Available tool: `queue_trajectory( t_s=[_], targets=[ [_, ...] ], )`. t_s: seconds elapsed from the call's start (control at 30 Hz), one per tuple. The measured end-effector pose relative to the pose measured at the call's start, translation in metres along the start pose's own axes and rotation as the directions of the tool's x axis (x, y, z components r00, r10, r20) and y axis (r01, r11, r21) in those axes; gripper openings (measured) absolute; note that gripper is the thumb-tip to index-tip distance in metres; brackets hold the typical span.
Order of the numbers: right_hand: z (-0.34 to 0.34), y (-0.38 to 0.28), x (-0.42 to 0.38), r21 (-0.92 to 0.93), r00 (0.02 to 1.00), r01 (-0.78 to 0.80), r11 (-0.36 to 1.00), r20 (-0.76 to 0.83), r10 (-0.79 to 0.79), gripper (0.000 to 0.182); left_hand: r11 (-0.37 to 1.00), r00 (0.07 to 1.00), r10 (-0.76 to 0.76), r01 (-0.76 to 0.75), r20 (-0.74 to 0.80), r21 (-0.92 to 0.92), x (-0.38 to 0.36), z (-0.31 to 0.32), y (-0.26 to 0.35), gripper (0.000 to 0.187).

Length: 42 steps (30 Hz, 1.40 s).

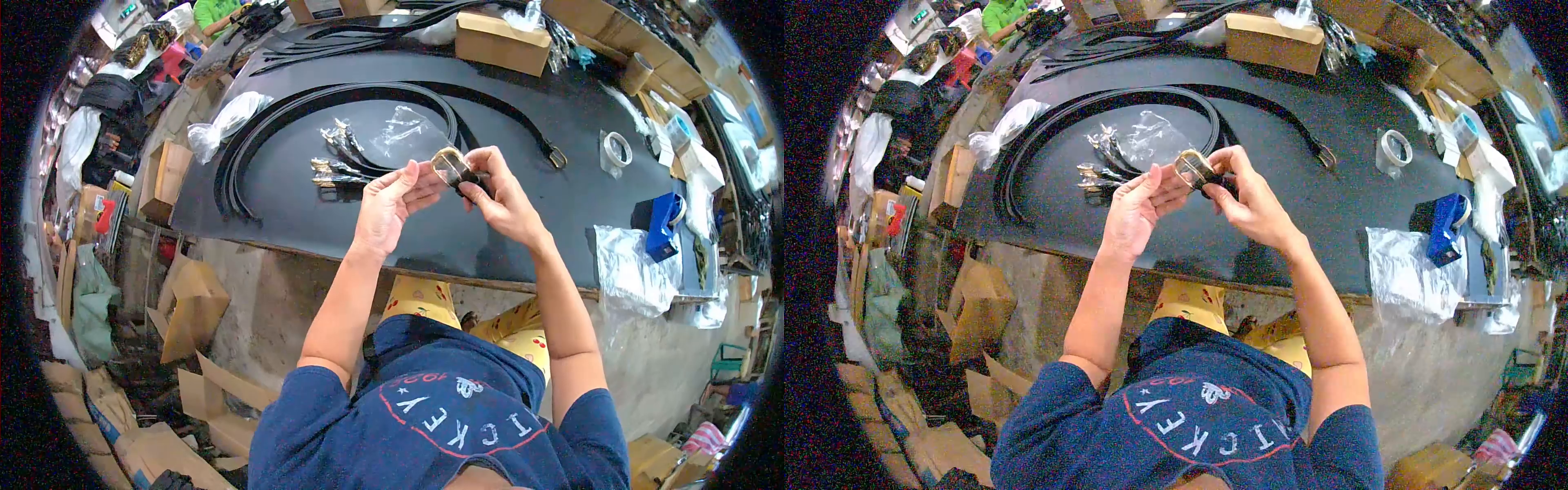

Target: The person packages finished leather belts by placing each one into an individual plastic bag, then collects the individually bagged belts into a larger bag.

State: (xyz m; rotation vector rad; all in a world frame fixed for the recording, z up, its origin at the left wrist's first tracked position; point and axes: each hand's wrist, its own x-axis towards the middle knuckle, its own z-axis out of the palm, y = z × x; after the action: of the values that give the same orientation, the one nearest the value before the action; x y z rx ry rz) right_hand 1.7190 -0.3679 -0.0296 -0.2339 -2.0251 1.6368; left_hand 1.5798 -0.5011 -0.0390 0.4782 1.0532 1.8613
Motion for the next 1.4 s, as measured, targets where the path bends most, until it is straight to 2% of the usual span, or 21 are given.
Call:
queue_trajectory(
  t_s=[0.03, 0.07, 0.13, 0.17, 0.23, 0.3, 0.37, 0.4, 0.6, 0.63, 0.67, 0.73, 0.77, 0.83, 0.87, 0.93, 0.97, 1.13, 1.2, 1.33, 1.4],
  targets=[
    [-0.001, 0.004, 0.001, 0.009, 1.0, 0.013, 1.0, -0.013, -0.013, 0.038, 1.0, 1.0, -0.002, 0.002, 0.002, 0.001, 0.0, 0.001, 0.001, 0.035],
    [-0.003, 0.004, 0.0, 0.01, 1.0, 0.012, 1.0, -0.016, -0.012, 0.038, 1.0, 1.0, 0.002, -0.002, 0.003, 0.03, -0.001, 0.001, 0.004, 0.035],
    [-0.003, -0.008, -0.001, 0.018, 0.997, -0.048, 0.999, -0.06, 0.049, 0.05, 0.998, 1.0, 0.006, -0.006, 0.004, 0.06, 0.0, 0.0, 0.006, 0.035],
    [-0.004, -0.008, -0.001, 0.011, 0.997, -0.036, 0.999, -0.068, 0.037, 0.061, 0.997, 1.0, 0.01, -0.011, 0.013, 0.083, 0.001, 0.0, 0.006, 0.032],
    [-0.003, -0.006, -0.001, -0.008, 0.997, -0.021, 1.0, -0.08, 0.021, 0.06, 0.994, 1.0, 0.013, -0.015, 0.022, 0.106, 0.002, 0.001, 0.005, 0.029],
    [-0.001, -0.003, -0.001, -0.027, 0.996, -0.005, 1.0, -0.091, 0.003, 0.06, 0.979, 0.996, 0.08, -0.088, 0.049, 0.182, 0.003, 0.003, 0.001, 0.03],
    [0.001, 0.001, 0.0, 0.164, 0.972, 0.015, 0.986, -0.233, 0.024, 0.058, 0.957, 0.99, 0.141, -0.143, 0.025, 0.254, 0.002, 0.009, -0.006, 0.028],
    [0.0, 0.004, 0.0, 0.163, 0.972, 0.018, 0.986, -0.235, 0.022, 0.058, 0.926, 0.979, 0.203, -0.194, 0.006, 0.323, 0.001, 0.013, -0.009, 0.026],
    [0.003, -0.002, -0.001, 0.13, 0.972, 0.019, 0.991, -0.236, 0.012, 0.062, 0.921, 0.966, 0.256, -0.252, 0.027, 0.299, 0.002, 0.024, -0.023, 0.022],
    [0.0, -0.004, -0.002, 0.111, 0.976, -0.045, 0.993, -0.206, 0.067, 0.063, 0.909, 0.958, 0.286, -0.278, 0.019, 0.311, 0.001, 0.026, -0.022, 0.021],
    [-0.002, -0.001, -0.003, 0.112, 0.976, -0.044, 0.993, -0.206, 0.067, 0.063, 0.896, 0.948, 0.317, -0.304, 0.012, 0.325, 0.001, 0.027, -0.021, 0.021],
    [-0.007, 0.005, -0.003, -0.053, 0.974, 0.174, 0.983, -0.136, -0.18, 0.058, 0.891, 0.939, 0.342, -0.316, -0.025, 0.327, 0.0, 0.028, -0.015, 0.02],
    [-0.011, 0.006, -0.005, -0.051, 0.974, 0.176, 0.983, -0.136, -0.181, 0.058, 0.886, 0.928, 0.366, -0.328, -0.062, 0.327, 0.001, 0.027, -0.012, 0.019],
    [-0.021, 0.006, -0.01, -0.272, 0.977, 0.16, 0.949, -0.094, -0.191, 0.036, 0.91, 0.934, 0.345, -0.311, -0.088, 0.273, 0.004, 0.021, -0.006, 0.019],
    [-0.025, 0.015, -0.012, -0.273, 0.977, 0.159, 0.949, -0.094, -0.19, 0.036, 0.932, 0.941, 0.32, -0.291, -0.11, 0.217, 0.005, 0.019, -0.005, 0.018],
    [-0.026, 0.026, -0.01, -0.304, 0.983, 0.128, 0.944, -0.087, -0.161, 0.016, 0.93, 0.943, 0.32, -0.294, -0.089, 0.222, 0.007, 0.019, -0.007, 0.02],
    [-0.023, 0.031, -0.012, -0.247, 0.965, 0.126, 0.961, -0.194, -0.177, 0.01, 0.918, 0.941, 0.334, -0.31, -0.058, 0.249, 0.009, 0.019, -0.009, 0.022],
    [-0.017, 0.026, -0.008, -0.218, 0.945, 0.11, 0.97, -0.278, -0.17, 0.011, 0.854, 0.916, 0.4, -0.373, 0.0, 0.363, 0.011, 0.021, -0.001, 0.029],
    [-0.014, 0.025, -0.007, -0.141, 0.922, 0.093, 0.986, -0.362, -0.139, 0.011, 0.811, 0.922, 0.386, -0.358, 0.037, 0.463, 0.012, 0.019, 0.002, 0.032],
    [-0.009, 0.025, -0.009, -0.104, 0.917, 0.117, 0.988, -0.372, -0.148, 0.011, 0.838, 0.933, 0.357, -0.346, 0.055, 0.422, 0.012, 0.021, -0.004, 0.029],
    [-0.006, 0.023, -0.01, -0.053, 0.907, 0.07, 0.996, -0.412, -0.085, 0.01, 0.878, 0.953, 0.302, -0.29, 0.028, 0.381, 0.01, 0.028, -0.008, 0.029]
  ],
)
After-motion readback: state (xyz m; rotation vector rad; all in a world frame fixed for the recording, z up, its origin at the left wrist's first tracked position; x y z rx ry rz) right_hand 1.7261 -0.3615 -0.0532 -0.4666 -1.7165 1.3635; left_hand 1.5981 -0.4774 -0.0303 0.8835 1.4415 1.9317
